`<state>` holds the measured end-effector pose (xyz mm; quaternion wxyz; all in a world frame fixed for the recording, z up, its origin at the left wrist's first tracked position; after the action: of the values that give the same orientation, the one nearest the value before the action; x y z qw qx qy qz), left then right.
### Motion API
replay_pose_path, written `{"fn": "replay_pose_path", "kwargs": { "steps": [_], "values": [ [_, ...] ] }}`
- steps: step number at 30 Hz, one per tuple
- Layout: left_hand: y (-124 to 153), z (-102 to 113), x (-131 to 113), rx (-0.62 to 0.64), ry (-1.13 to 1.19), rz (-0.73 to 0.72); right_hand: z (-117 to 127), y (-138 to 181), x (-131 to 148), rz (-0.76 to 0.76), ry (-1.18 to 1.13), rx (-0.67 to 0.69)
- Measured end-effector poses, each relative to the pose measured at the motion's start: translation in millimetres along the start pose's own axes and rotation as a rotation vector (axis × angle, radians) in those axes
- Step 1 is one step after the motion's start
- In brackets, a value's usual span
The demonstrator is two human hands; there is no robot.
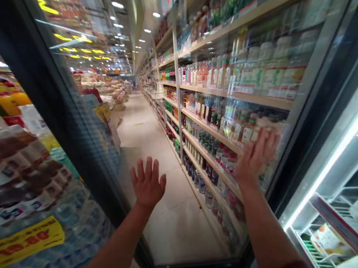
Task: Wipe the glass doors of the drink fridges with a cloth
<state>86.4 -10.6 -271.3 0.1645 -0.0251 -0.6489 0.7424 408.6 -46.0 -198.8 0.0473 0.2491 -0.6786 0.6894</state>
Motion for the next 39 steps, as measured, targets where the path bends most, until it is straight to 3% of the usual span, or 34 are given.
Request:
{"fn": "replay_pose_path", "kwargs": {
  "steps": [3,5,9,13,15,17,20,23,27,30,33,35,37,39],
  "values": [
    [-1,4,-3,-0.009,-0.013,-0.004,14,14,-37,-0.123,-0.009,-0.147],
    [-2,6,-3,-0.016,-0.001,0.004,11,18,-40,-0.177,0.001,-0.165],
    [-1,7,-2,-0.01,0.004,0.011,-15,32,16,-0.045,0.002,0.006],
    [0,7,-2,0.006,-0.017,-0.003,-41,83,93,0.295,0.018,0.293],
    [0,9,-3,0.003,-0.021,-0.01,-47,97,115,0.435,0.01,0.393],
    [-1,10,-3,0.007,-0.021,-0.008,-46,85,118,0.471,0.006,0.407],
    [-2,12,-4,0.005,-0.026,-0.002,-35,32,94,0.36,0.009,0.283],
    [-2,13,-5,-0.008,-0.036,-0.008,-16,-8,40,0.132,-0.004,0.127],
    [-2,13,-6,-0.011,-0.037,-0.012,8,3,-36,-0.107,-0.016,-0.072],
    [-2,11,-5,-0.015,-0.029,-0.009,9,27,-48,-0.166,-0.006,-0.158],
    [-1,10,-3,-0.015,-0.023,0.002,-6,50,-7,-0.125,-0.017,-0.081],
    [0,8,-1,-0.001,-0.028,0.005,-23,72,36,-0.053,-0.03,0.109],
    [0,8,0,0.008,-0.033,-0.002,-39,103,79,0.129,-0.022,0.312],
    [1,8,0,0.011,-0.028,-0.008,-45,130,107,0.338,-0.031,0.429]
  ]
}}
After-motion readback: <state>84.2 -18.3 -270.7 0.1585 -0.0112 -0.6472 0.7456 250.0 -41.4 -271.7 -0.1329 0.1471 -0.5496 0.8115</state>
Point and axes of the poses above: each hand's wrist, its own y-axis away from the middle knuckle, its own z-axis out of the back of the hand, x = y × z, the point moved 6 cm from there along -y, towards the middle knuckle, and after that the axes turned 5 degrees about -y, right-handed, at the moved point
